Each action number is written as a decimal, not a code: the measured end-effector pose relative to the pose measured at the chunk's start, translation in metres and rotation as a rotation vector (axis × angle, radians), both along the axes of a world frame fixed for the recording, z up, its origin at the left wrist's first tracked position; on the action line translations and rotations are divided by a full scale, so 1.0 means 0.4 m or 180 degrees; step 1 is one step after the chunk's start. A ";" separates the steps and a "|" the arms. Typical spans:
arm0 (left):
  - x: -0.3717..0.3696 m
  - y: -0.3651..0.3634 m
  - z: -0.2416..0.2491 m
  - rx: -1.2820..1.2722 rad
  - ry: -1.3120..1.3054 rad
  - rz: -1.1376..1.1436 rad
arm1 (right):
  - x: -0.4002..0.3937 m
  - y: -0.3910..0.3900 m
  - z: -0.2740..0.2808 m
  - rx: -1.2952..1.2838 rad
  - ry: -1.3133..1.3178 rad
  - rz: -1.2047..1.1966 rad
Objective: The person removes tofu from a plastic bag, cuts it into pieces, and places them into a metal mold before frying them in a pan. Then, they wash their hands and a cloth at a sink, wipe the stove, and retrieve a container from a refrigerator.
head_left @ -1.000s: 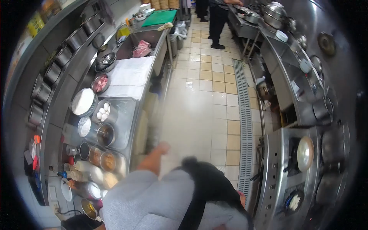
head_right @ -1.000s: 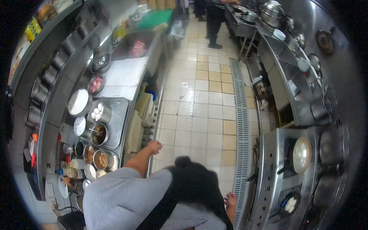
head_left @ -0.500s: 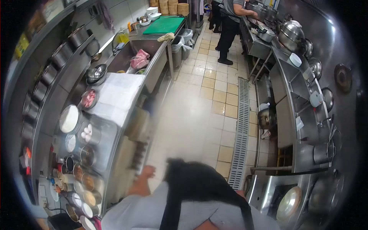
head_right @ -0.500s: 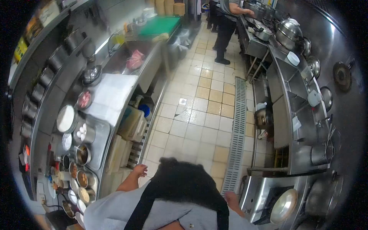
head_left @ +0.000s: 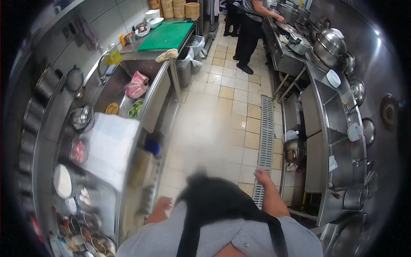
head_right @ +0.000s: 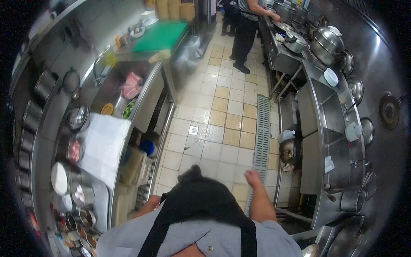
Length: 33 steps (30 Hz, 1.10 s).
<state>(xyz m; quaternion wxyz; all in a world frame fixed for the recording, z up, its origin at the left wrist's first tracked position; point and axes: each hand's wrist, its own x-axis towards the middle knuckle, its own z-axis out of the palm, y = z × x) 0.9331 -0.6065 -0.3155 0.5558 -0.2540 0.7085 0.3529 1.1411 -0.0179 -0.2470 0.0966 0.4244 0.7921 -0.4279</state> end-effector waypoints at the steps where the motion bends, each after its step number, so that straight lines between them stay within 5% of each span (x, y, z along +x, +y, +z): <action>1: -0.076 0.022 -0.042 -0.0004 0.0006 -0.0036 | 0.022 0.020 -0.112 -0.0207 0.0096 -0.0286; 3: -0.222 0.073 -0.141 0.0993 0.2026 -0.1810 | 0.096 0.048 -0.265 -0.0060 0.0341 0.0242; 4: -0.302 0.168 -0.094 0.0295 0.1019 -0.0943 | 0.129 0.045 -0.293 -0.0184 -0.0025 0.0074; 5: -0.375 0.238 -0.041 0.0485 0.0920 -0.0537 | 0.154 0.040 -0.310 -0.0304 -0.0380 -0.0083; 7: -0.558 0.352 -0.086 0.0444 0.1294 -0.1434 | 0.216 0.009 -0.330 -0.0692 -0.0385 -0.0755; 9: -0.682 0.471 -0.073 0.0591 0.1711 -0.1267 | 0.262 0.013 -0.243 0.0845 -0.0357 0.1717; 11: -0.773 0.596 -0.015 0.0703 0.1560 -0.1090 | 0.378 0.001 -0.444 0.1359 -0.1025 0.2405; 15: -0.867 0.760 0.022 0.0843 0.1380 -0.0978 | 0.235 0.122 -0.355 0.0386 -0.1405 0.1709; 18: -0.897 0.802 -0.003 0.0662 0.1244 -0.1092 | 0.067 0.307 -0.290 0.0462 -0.1281 0.1966; 21: -0.928 0.795 -0.084 0.0567 0.1179 -0.0990 | -0.191 0.557 -0.206 0.1095 -0.0928 0.3024; 22: -0.918 0.824 0.001 0.0396 0.0963 -0.0433 | -0.276 0.668 -0.375 0.0929 -0.1832 0.3392; 23: -0.899 0.880 0.146 0.0225 0.0734 0.0116 | -0.396 0.737 -0.288 0.0724 -0.1733 0.2593; 24: -0.911 0.882 0.124 0.0323 0.0788 0.0174 | -0.533 0.801 -0.168 0.0545 -0.1517 0.1787; 25: -0.913 0.860 0.095 0.0428 0.0857 0.0228 | -0.632 0.882 -0.178 0.1533 -0.0873 0.2438; 27: -0.941 0.769 -0.132 0.1476 0.3094 -0.1527 | -0.924 0.946 -0.009 0.1159 -0.0659 0.1376; 28: -0.963 0.799 -0.102 0.1177 0.2426 -0.1001 | -1.041 0.972 0.029 0.0591 -0.0300 0.0455; 30: -1.004 0.916 0.087 0.0457 0.1247 0.0354 | -1.244 1.011 0.075 0.1251 0.0122 0.0878; 33: -1.180 0.952 -0.057 0.1158 0.1213 0.0318 | -1.460 1.008 0.142 0.0659 0.0464 0.0363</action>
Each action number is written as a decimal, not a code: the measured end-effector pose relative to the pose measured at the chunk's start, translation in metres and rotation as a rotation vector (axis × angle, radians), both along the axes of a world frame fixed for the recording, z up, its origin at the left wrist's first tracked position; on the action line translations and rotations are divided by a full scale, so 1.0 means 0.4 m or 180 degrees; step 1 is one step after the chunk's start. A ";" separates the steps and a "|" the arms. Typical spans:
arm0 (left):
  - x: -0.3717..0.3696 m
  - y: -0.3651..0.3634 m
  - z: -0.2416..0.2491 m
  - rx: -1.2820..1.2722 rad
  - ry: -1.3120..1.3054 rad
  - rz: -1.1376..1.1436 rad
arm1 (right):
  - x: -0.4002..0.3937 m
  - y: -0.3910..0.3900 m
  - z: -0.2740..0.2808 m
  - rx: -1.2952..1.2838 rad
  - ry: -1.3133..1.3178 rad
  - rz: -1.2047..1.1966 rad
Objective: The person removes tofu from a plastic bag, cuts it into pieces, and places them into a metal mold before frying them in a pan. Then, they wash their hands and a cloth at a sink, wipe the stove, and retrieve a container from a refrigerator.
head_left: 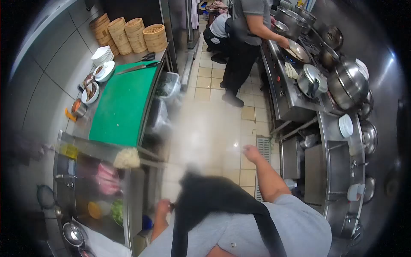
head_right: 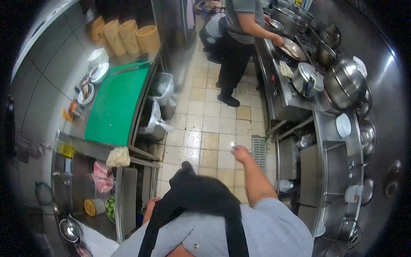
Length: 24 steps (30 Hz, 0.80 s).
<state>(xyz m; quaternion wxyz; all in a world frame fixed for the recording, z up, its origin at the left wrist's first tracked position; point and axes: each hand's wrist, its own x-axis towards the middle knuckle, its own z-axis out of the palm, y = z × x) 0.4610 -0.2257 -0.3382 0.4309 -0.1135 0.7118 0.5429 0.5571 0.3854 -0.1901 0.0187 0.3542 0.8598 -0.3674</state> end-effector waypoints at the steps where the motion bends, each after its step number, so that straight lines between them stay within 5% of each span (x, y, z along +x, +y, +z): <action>1: -0.044 0.042 0.031 0.0003 0.0004 0.0004 | -0.052 -0.005 0.017 -0.0032 -0.0256 0.0286; 3: -0.218 0.210 0.153 -0.0205 0.0417 0.0136 | -0.161 0.000 0.069 -0.0033 -0.0447 0.0554; 6: -0.499 0.397 0.256 -0.0559 0.1602 -0.0743 | -0.245 0.022 0.114 -0.0448 -0.0185 0.0541; 8: -0.649 0.559 0.442 0.0025 0.1418 -0.0377 | -0.312 0.081 0.153 -0.0480 -0.0094 0.0436; 9: -0.745 0.597 0.399 -0.0125 0.2310 -0.0691 | -0.361 0.114 0.191 -0.0508 0.0005 0.0273; 12: -0.921 0.769 0.489 0.0188 0.2210 -0.0374 | -0.522 0.233 0.304 -0.0624 0.0279 0.0142; 17: -1.025 0.932 0.530 0.0135 0.2686 -0.0195 | -0.887 0.452 0.463 -0.0888 0.1418 0.0679; 24: -0.955 0.983 0.616 0.0435 0.2081 0.0613 | -1.549 0.512 0.989 0.1039 0.2882 0.2196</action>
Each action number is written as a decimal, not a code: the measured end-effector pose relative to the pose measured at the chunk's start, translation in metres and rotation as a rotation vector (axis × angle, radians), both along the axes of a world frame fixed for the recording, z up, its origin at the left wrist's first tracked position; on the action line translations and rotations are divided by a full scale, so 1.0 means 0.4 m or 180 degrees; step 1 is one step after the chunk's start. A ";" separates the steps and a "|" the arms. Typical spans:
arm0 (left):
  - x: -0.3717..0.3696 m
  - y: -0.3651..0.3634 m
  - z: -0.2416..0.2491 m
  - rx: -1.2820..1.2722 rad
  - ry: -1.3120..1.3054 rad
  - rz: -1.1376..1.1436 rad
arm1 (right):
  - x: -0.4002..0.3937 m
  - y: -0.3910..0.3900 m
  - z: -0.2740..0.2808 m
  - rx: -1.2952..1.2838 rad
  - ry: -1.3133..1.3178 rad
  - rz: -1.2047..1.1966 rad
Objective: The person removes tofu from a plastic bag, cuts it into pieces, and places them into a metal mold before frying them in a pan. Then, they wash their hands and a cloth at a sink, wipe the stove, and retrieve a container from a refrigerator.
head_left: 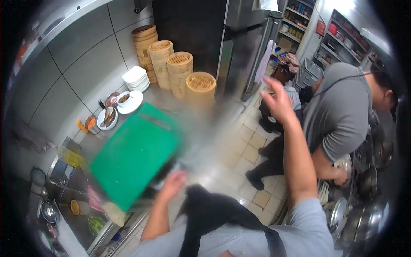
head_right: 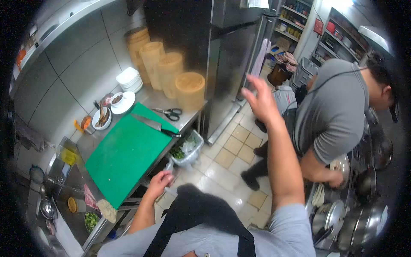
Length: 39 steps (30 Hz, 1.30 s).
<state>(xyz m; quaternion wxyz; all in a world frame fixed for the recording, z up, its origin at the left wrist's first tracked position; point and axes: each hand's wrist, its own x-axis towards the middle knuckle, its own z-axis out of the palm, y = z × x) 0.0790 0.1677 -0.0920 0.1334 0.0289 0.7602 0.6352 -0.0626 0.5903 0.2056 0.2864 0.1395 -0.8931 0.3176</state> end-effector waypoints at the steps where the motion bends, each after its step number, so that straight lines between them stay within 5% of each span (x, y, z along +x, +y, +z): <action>1: 0.002 -0.002 0.008 0.0125 -0.0143 0.0124 | -0.093 -0.009 0.067 0.0469 0.0403 -0.0047; 7: -0.106 0.016 0.133 0.0579 -0.0231 0.0982 | -0.496 -0.126 0.356 0.2061 0.2071 -0.0719; 9: -0.190 0.042 0.195 0.0758 -0.0122 0.1160 | -0.444 -0.186 0.447 0.2644 0.1618 -0.1074; 13: -0.398 0.099 0.267 0.0865 0.0174 0.1010 | -0.579 -0.173 0.488 0.2744 0.1186 -0.1074; 21: -0.633 0.247 0.419 0.0424 0.0945 0.0282 | -0.621 -0.125 0.451 0.2705 0.2577 -0.0654; 31: -0.668 0.346 0.561 0.0226 0.1400 0.0680 | -0.510 0.210 0.424 0.1171 0.3419 -0.0154; 33: -0.719 0.402 0.663 -0.0524 0.2128 0.0373 | -0.492 0.296 0.409 0.0664 0.3321 0.0107; 34: -0.754 0.428 0.714 -0.0957 0.2567 0.0181 | -0.464 0.341 0.423 0.1032 0.3304 -0.0095; 35: -0.788 0.466 0.797 -0.1028 0.2897 -0.0154 | -0.477 0.378 0.403 0.0005 0.3025 0.0408; 39: -0.944 0.627 1.008 -0.1648 0.4336 -0.0668 | -0.460 0.482 0.405 -0.0274 0.2977 0.0329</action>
